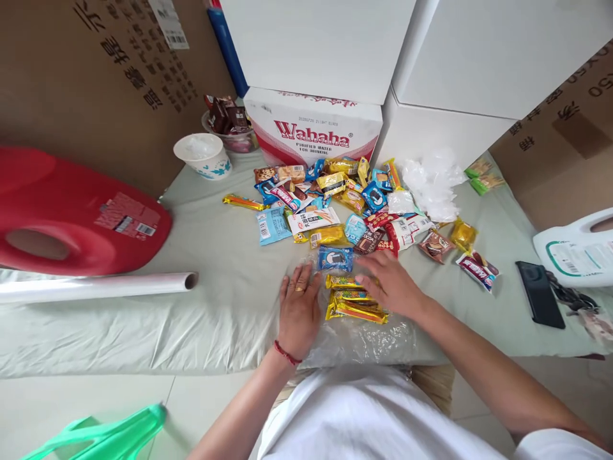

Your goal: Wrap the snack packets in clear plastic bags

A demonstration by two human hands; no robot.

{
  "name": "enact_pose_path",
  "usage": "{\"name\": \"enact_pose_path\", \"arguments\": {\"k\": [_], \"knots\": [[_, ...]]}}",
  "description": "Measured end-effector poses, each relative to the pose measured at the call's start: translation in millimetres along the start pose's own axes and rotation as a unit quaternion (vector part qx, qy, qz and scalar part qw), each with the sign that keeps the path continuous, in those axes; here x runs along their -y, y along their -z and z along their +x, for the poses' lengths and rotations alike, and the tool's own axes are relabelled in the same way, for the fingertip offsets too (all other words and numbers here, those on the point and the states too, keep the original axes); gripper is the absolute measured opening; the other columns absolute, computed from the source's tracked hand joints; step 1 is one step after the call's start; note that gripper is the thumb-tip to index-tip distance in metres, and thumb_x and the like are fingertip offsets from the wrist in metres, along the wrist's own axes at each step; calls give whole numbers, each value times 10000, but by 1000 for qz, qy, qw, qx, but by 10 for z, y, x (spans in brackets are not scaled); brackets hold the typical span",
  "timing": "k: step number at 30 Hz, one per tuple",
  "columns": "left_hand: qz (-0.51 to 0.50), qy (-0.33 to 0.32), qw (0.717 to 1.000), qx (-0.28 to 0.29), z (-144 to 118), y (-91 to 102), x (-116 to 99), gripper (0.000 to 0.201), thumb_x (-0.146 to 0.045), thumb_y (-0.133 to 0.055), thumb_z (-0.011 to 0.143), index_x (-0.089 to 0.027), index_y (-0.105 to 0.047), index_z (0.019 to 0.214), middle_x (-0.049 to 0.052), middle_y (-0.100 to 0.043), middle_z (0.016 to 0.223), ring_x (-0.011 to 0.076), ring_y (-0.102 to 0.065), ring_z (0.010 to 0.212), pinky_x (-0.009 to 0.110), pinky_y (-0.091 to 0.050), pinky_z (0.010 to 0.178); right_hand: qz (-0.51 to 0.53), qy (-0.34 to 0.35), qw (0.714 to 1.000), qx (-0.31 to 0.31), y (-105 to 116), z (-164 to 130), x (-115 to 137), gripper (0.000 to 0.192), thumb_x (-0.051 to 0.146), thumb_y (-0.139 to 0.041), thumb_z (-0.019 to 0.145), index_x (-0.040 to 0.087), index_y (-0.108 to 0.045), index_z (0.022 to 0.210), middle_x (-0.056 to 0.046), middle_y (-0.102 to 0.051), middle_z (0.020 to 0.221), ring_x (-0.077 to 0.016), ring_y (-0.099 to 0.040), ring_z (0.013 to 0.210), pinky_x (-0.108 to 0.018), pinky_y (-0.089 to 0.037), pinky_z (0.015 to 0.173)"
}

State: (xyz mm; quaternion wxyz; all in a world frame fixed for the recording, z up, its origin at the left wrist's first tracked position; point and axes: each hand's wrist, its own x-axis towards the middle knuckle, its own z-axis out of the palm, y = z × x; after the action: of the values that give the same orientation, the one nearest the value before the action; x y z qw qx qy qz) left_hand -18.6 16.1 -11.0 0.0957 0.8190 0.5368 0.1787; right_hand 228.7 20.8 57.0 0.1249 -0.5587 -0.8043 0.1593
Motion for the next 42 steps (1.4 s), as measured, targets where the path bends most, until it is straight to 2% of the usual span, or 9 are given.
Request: {"name": "enact_pose_path", "arguments": {"k": [3, 6, 13, 18, 21, 25, 33, 37, 42], "knots": [[-31, 4, 998, -57, -16, 50, 38, 446, -91, -374, 955, -201, -680, 1260, 102, -561, 1518, 279, -355, 1527, 541, -411, 1192, -32, -40, 998, -30, 20, 195, -100, 446, 412, -511, 1028, 165, -601, 1387, -170, -631, 1283, -331, -506, 1147, -477, -435, 996], [-39, 9, 994, -105, -30, 175, 19, 409, -78, -390, 944, -201, -697, 1184, 117, -606, 1446, 282, -358, 1518, 539, -415, 1184, -55, -68, 996, 18, -10, 393, -132, 357, 374, -581, 994, 175, -676, 1275, -156, -686, 1149, -342, -513, 1107, -447, -441, 902], [-46, -57, 982, -176, -61, 518, -67, 327, -106, -527, 935, -219, -668, 1208, 131, -649, 1336, 337, -489, 1402, 541, -445, 1085, 26, -54, 998, 33, -60, 564, -167, 129, 203, -623, 949, 207, -749, 925, -66, -712, 893, -249, -548, 944, -351, -388, 848], [-91, -278, 954, -72, -194, 513, -233, 427, -417, -665, 947, -239, -621, 1333, 99, -677, 1340, 276, -565, 1297, 454, -407, 1089, 51, -13, 999, 8, -11, 563, -207, 117, 187, -635, 939, 193, -739, 886, -52, -690, 832, -223, -543, 858, -344, -385, 856], [-71, -332, 940, -27, -281, 369, -320, 296, -381, -632, 983, -252, -668, 1246, 41, -721, 1285, 212, -603, 1229, 403, -369, 1091, 82, -3, 997, -3, 7, 535, -201, 116, 157, -629, 930, 181, -730, 876, -50, -662, 834, -206, -561, 841, -312, -399, 803], [-34, -309, 950, -36, -277, 243, -346, 153, -159, -612, 981, -203, -697, 1100, 21, -767, 1040, 175, -643, 1082, 368, -394, 998, 149, 1, 989, -2, 4, 476, -195, 124, 135, -604, 928, 177, -717, 899, -41, -640, 893, -164, -587, 785, -263, -405, 706], [-15, -286, 958, -16, -226, 233, -401, 188, -202, -572, 1006, -191, -669, 1168, 49, -739, 1041, 190, -633, 1046, 385, -410, 933, 160, 49, 986, -19, 2, 433, -213, 106, 170, -593, 960, 183, -694, 930, -50, -642, 914, -174, -603, 822, -284, -448, 745], [-44, -208, 977, -3, -253, 153, -424, 149, -232, -559, 1010, -206, -679, 1095, 48, -717, 956, 198, -619, 920, 364, -407, 800, 176, 139, 974, -34, 30, 286, -120, 124, 207, -546, 1012, 198, -670, 1008, -84, -653, 1053, -192, -624, 966, -311, -489, 828], [-43, -99, 994, -30, -262, 36, -421, 242, -396, -579, 996, -200, -659, 878, 73, -676, 868, 244, -586, 854, 371, -371, 731, 147, 203, 967, -46, -51, -96, 86, 177, 215, -487, 1049, 206, -663, 1056, -69, -655, 995, -169, -612, 881, -280, -490, 749]]}}
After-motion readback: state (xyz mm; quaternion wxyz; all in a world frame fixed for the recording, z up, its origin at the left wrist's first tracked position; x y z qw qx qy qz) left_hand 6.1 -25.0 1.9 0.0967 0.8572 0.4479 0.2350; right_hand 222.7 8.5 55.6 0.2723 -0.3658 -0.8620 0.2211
